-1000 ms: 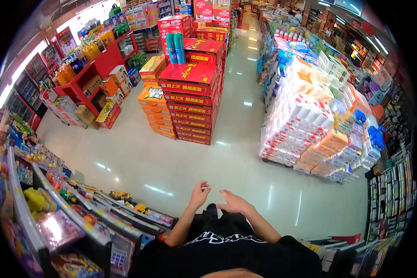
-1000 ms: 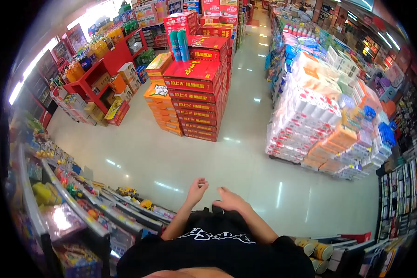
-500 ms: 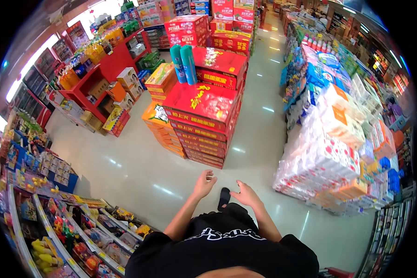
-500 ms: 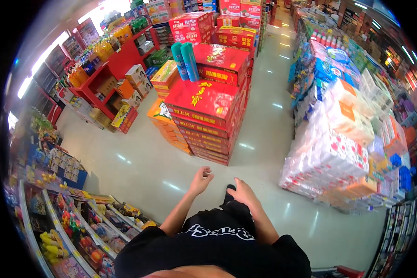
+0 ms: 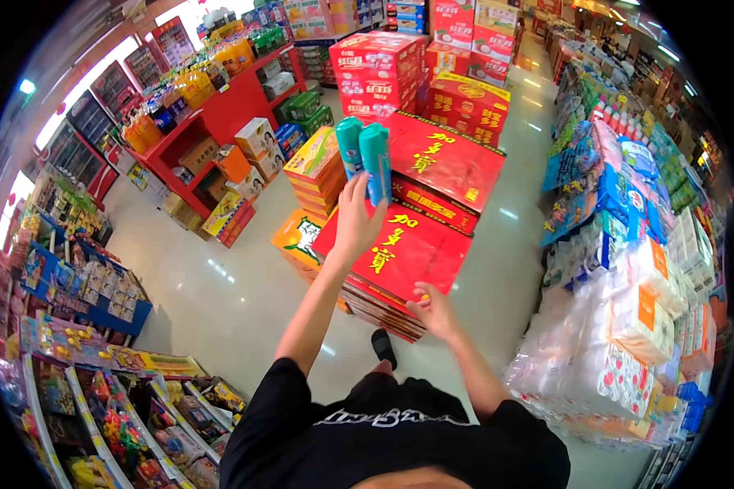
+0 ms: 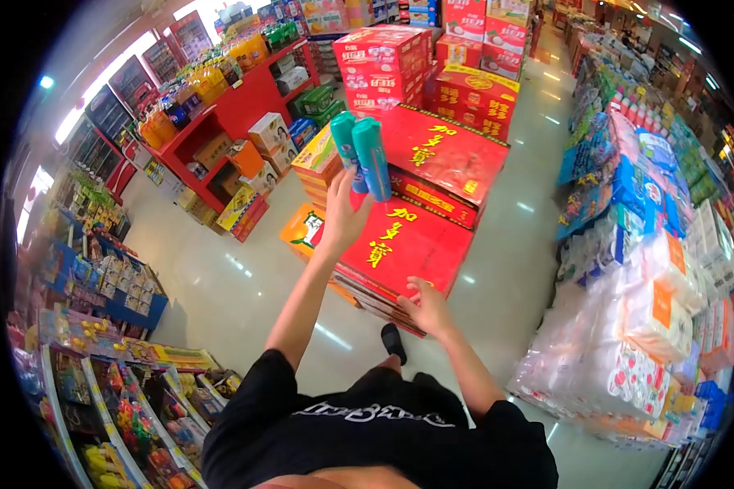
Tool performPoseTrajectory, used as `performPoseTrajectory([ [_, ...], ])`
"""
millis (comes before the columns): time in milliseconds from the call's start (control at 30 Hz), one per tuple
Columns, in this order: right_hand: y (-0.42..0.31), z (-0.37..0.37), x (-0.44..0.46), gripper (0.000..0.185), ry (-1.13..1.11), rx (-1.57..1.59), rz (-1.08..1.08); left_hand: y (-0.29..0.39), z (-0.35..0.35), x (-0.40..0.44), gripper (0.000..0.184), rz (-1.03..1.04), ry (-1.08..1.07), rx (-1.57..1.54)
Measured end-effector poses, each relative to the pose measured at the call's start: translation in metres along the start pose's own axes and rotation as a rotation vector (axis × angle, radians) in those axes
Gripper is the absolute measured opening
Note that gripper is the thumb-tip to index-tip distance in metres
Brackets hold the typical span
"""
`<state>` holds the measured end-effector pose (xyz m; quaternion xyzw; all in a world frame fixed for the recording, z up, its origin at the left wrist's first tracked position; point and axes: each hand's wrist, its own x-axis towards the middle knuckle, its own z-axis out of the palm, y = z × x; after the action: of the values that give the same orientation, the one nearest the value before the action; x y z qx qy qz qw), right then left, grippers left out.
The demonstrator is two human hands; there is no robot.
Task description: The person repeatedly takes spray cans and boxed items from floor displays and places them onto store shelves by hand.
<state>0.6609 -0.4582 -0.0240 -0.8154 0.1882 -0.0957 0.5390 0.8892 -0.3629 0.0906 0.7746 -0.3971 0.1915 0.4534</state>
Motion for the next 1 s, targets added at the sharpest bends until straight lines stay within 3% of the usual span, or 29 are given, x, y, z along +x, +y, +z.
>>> performPoseTrajectory([
  [200,-0.025,-0.004,0.085,0.052,0.001,0.006,0.036,-0.056,0.046,0.091,0.069,0.126,0.056,0.071],
  [367,-0.034,-0.012,0.147,0.049,0.059,0.09,-0.002,-0.055,0.05,0.096,0.055,0.047,0.052,0.029],
  [500,-0.038,-0.013,0.169,0.046,0.122,0.203,-0.085,-0.04,0.045,0.078,0.046,-0.024,-0.09,-0.265],
  [533,-0.04,-0.014,0.171,0.045,0.13,0.211,-0.106,-0.028,0.041,0.079,0.045,0.059,-0.065,-0.187],
  [633,-0.034,-0.017,0.173,0.043,0.102,0.287,-0.092,-0.021,0.05,0.064,0.045,0.038,-0.112,-0.285],
  [700,-0.033,-0.023,0.169,0.041,0.08,0.287,-0.147,-0.021,0.058,0.055,0.049,0.152,-0.008,-0.214],
  [733,-0.031,-0.025,0.165,0.043,0.079,0.236,-0.182,-0.009,0.052,0.057,0.051,0.133,0.04,-0.341],
  [800,-0.032,-0.035,0.155,0.051,0.03,0.197,-0.253,0.006,0.05,0.033,0.054,-0.133,0.274,-0.169],
  [900,-0.034,-0.043,0.135,0.056,0.006,0.157,-0.467,0.041,0.036,0.001,0.064,-0.43,0.531,-0.196],
  [1000,-0.046,-0.053,0.103,0.063,-0.158,0.095,-0.523,0.083,0.024,-0.037,0.067,-0.506,0.625,-0.052],
])
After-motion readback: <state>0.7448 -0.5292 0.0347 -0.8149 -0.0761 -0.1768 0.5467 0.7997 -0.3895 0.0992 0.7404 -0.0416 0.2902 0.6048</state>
